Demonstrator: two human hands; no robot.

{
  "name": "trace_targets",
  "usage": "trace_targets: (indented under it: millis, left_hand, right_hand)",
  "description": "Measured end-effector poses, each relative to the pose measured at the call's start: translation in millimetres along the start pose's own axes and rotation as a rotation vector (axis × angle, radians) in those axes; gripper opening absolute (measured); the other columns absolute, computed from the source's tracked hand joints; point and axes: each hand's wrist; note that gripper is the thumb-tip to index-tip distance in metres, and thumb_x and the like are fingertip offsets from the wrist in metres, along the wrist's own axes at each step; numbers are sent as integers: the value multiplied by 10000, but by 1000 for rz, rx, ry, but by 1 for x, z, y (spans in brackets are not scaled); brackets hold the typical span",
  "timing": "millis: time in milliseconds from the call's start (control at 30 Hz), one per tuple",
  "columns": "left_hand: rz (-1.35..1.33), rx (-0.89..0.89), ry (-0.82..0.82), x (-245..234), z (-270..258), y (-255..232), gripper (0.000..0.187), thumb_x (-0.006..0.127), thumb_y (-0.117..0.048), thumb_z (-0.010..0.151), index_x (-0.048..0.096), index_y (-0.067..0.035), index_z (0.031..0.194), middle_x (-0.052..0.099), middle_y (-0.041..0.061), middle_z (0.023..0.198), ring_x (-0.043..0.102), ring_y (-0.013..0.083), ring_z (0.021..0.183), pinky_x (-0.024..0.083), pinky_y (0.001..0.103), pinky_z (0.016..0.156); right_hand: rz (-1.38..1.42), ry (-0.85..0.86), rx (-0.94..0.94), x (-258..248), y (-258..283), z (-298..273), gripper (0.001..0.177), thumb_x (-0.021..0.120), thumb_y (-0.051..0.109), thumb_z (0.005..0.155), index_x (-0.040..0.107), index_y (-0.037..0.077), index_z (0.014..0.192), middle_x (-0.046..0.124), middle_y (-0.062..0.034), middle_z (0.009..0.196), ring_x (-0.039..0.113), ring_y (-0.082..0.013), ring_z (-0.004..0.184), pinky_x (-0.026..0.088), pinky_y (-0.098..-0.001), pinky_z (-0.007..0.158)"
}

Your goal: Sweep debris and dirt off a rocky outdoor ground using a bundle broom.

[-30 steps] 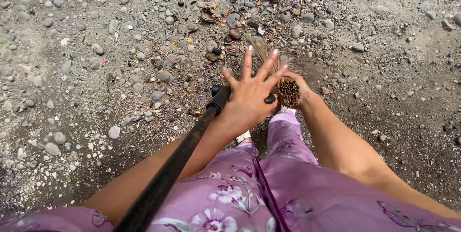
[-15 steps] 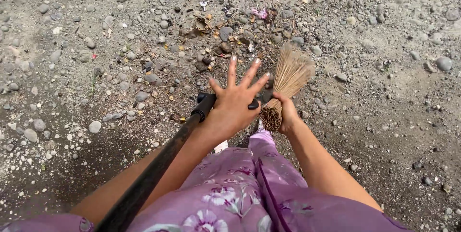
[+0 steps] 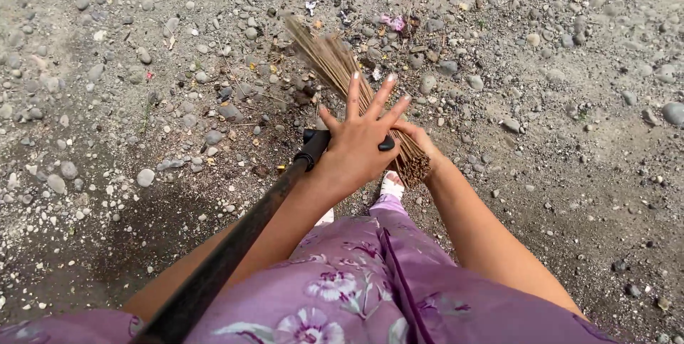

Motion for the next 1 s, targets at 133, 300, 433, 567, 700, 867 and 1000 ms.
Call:
trace_targets:
  millis: [133, 300, 433, 567, 700, 867, 1000]
  left_hand:
    - [7, -63, -3, -8, 4, 0, 777, 689, -411, 879, 336, -362, 1570, 55, -18, 1701, -67, 432, 1542, 117, 945, 993]
    - [1, -124, 60, -28, -2, 2, 766, 696, -434, 875, 348, -378, 1555, 56, -30, 1703, -94, 400, 1555, 73, 933, 1036]
    - [-2, -109, -17, -19, -9, 11, 735, 680, -450, 905, 353, -342, 1554, 62, -17, 1689, -97, 406, 1534, 49, 958, 994]
    - [-25, -124, -4, -20, -13, 9, 686, 660, -488, 925, 396, -314, 1534, 57, 15, 1703, -123, 397, 1549, 38, 944, 1022]
    - [16, -105, -52, 0, -13, 23, 699, 664, -496, 909, 424, -267, 1524, 59, 17, 1685, -134, 392, 1531, 32, 937, 1021]
    - [9, -140, 16, -11, -15, 26, 681, 673, -483, 894, 466, -271, 1507, 21, -12, 1705, -138, 372, 1544, 16, 931, 1027]
    - [12, -133, 24, -5, -13, 22, 684, 655, -513, 911, 465, -247, 1511, 12, -8, 1706, -153, 372, 1547, 4, 930, 1032]
  right_hand:
    - [273, -212, 89, -25, 10, 32, 422, 573, 366, 1077, 644, 56, 1355, 700, -180, 1181, 709, -292, 952, 595, -434, 826]
    - [256, -316, 294, -9, 14, 88, 666, 454, 598, 883, 619, 149, 1347, 732, -180, 1220, 733, -334, 1064, 608, -517, 894]
    - [-65, -132, 298, -11, -9, 126, 767, 374, 716, 896, 592, 190, 1411, 663, -154, 1315, 665, -267, 1143, 547, -498, 905]
    - [-211, 434, -107, -17, -25, 120, 581, 611, 389, 1025, 424, 170, 1530, 468, -136, 1544, 530, -249, 1345, 461, -527, 1144]
    - [-162, 379, -86, 47, -1, 64, 535, 604, 328, 1037, 429, 152, 1511, 481, -148, 1522, 542, -256, 1313, 454, -527, 1147]
    - [-94, 267, -5, 48, -12, 75, 494, 587, 341, 1019, 471, 133, 1452, 529, -162, 1439, 577, -272, 1239, 482, -515, 1085]
    - [-25, 162, 53, 40, -32, 75, 468, 574, 352, 1005, 505, 117, 1404, 568, -172, 1373, 605, -284, 1179, 504, -505, 1036]
Point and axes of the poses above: each hand's wrist, its own z-axis towards the middle knuckle, its own x-axis out of the palm, y = z × x
